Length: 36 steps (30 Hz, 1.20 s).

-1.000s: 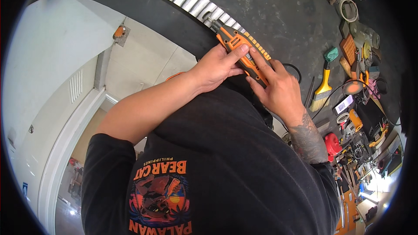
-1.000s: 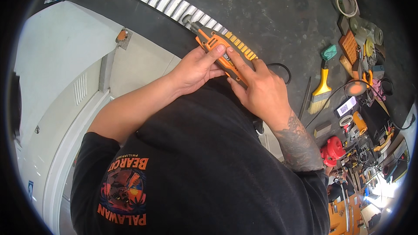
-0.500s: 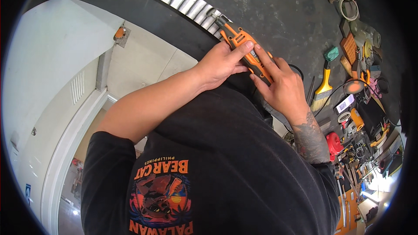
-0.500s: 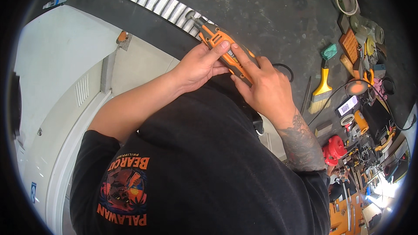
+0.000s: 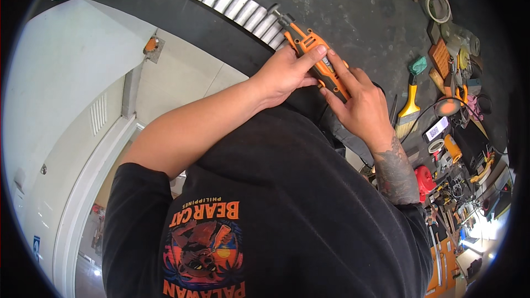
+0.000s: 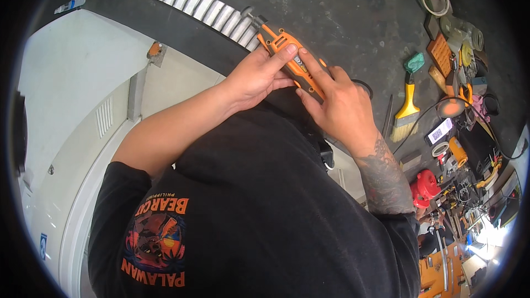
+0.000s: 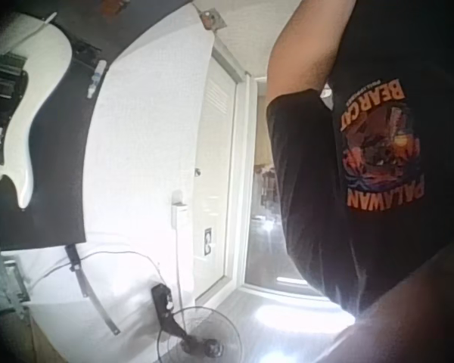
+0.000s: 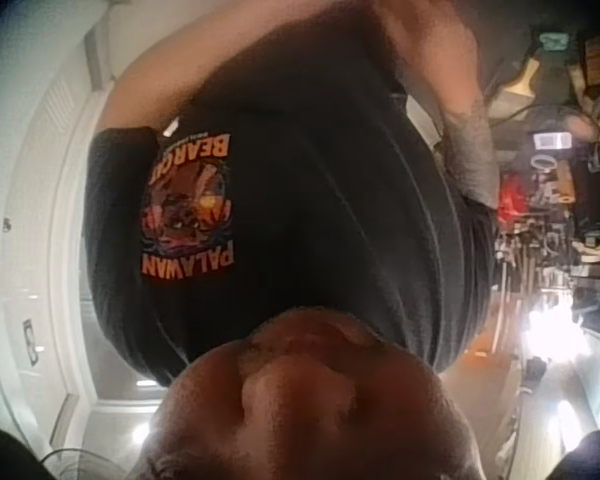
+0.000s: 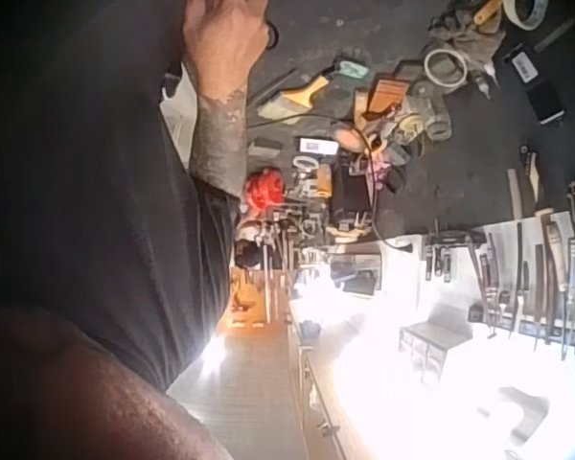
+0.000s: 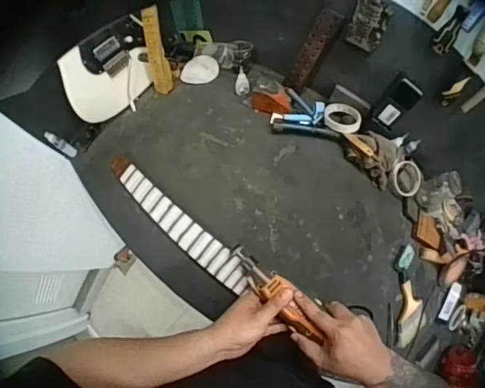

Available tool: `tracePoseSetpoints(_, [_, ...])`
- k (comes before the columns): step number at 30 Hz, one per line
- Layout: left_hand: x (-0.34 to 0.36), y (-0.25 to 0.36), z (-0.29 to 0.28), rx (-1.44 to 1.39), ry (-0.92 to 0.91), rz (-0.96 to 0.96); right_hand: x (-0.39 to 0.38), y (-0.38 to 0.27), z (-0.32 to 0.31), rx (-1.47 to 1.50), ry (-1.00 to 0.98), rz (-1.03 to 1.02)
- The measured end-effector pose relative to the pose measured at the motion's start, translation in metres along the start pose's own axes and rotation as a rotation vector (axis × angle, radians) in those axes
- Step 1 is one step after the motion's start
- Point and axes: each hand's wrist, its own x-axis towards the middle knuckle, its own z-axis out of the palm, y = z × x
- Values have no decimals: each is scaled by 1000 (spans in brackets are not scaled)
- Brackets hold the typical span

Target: The person uses a rotary tool with a small polishing attachment to buff and polish the frets on a guitar neck at a workbench.

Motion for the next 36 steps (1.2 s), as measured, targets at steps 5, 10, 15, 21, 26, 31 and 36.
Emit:
tracePoseSetpoints(5, [-22,-3,10,48,-55,27,-25,-8,0,-41,44,-21])
tracePoseSetpoints(10, [-38,-28,2,-12,-127,0,-51,-23,14,-109,47,-7])
tracePoseSetpoints(15, [-41,-48,-11,-29,-121,11,-58,-24,34,-157,49,-10])
tracePoseSetpoints(21, [-37,-55,-19,-6,-22,48,-46,-20,38,-121,28,-62])
tracePoseSetpoints(26, [-38,-51,-16,15,31,61,-40,-17,36,-118,46,-101])
tracePoseSetpoints(31, [-33,-50,-13,17,40,53,-37,-15,29,-111,-13,-65])
tracePoseSetpoints(36, [-29,-52,-13,-14,34,44,-34,-10,26,-105,-1,-90])
